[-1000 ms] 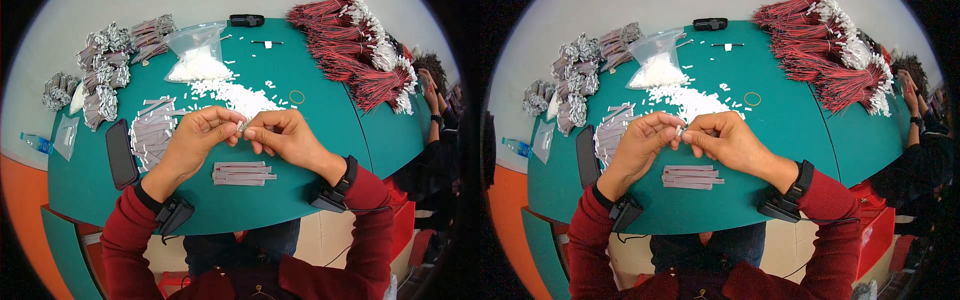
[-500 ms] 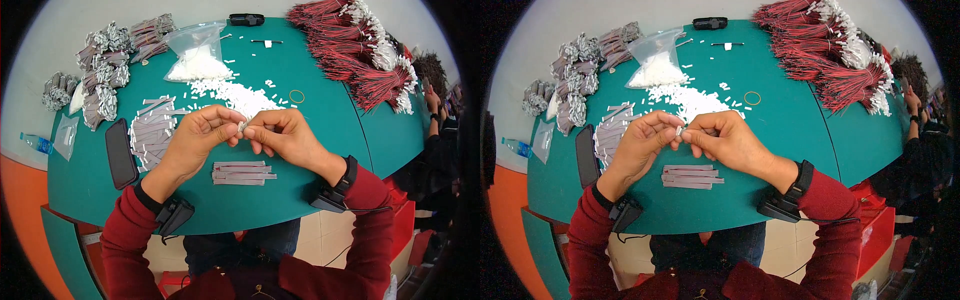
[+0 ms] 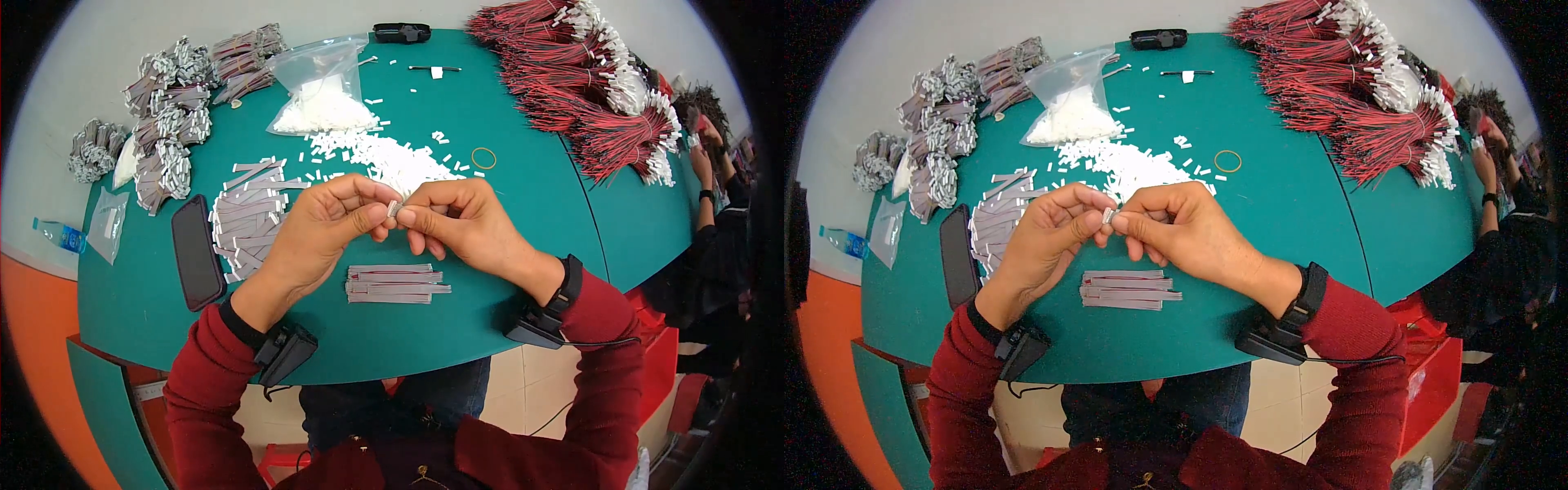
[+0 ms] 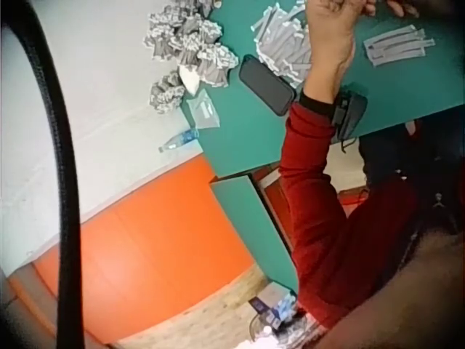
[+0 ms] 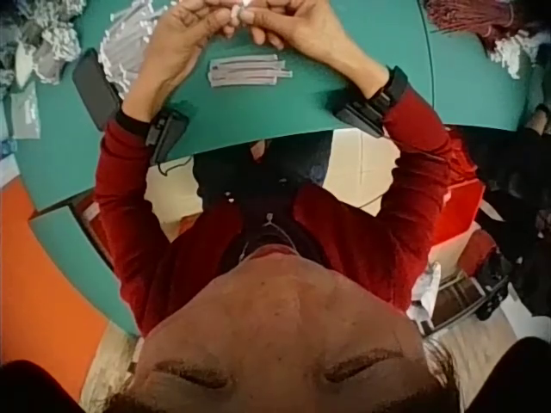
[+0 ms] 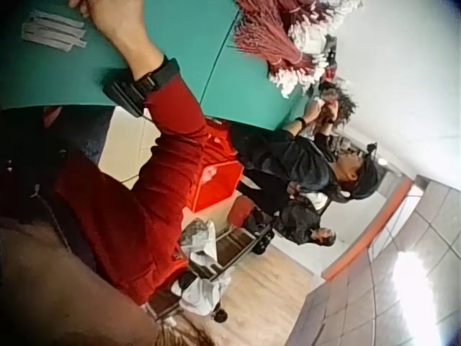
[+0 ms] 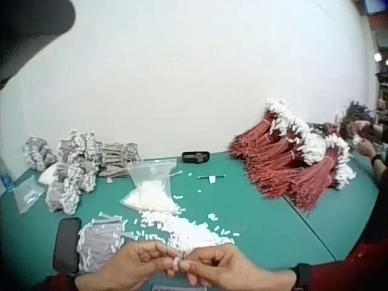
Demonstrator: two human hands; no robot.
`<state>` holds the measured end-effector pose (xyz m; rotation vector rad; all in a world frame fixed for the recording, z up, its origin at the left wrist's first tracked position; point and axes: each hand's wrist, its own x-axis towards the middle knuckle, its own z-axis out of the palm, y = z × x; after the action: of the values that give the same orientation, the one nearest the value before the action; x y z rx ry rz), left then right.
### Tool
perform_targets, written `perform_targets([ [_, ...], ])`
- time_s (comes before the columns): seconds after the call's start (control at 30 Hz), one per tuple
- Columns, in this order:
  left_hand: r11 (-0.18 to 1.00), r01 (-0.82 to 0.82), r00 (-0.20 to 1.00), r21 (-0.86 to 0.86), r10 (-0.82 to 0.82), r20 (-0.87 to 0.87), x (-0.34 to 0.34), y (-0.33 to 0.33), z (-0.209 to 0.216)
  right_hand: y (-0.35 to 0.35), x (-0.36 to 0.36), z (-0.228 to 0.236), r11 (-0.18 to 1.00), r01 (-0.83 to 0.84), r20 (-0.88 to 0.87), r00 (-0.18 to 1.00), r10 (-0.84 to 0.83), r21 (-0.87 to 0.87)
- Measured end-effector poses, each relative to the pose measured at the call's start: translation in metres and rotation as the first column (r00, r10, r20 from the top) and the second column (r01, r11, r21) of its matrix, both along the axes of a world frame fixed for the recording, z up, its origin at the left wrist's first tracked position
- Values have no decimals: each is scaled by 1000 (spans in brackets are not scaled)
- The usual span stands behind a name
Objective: Assembling small electronic components by attaching small white plastic pieces to metal strips at a workbench.
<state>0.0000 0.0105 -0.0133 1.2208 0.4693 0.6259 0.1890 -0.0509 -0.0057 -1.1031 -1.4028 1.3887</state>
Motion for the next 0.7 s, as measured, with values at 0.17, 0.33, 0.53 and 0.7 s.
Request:
perform_targets([
  [0.17, 1000, 3, 1000, -2, -3, -1, 0, 0, -1, 1, 0, -1, 1000, -4, -4, 1000, 4, -17],
  [0.33, 995, -31, 998, 95, 36, -49, 0, 0, 0, 1, 1, 2, 999, -20, 24, 999, 21, -30],
  [0.53, 998, -29, 999, 53, 30, -17, 0, 0, -1, 0, 0, 2, 1000, 3, -8, 1000, -3, -23],
  [0.7, 1000, -16, 1000, 15, 16, 12, 0, 0, -2, -1, -1, 2, 1000, 8, -29, 1000, -8, -14],
])
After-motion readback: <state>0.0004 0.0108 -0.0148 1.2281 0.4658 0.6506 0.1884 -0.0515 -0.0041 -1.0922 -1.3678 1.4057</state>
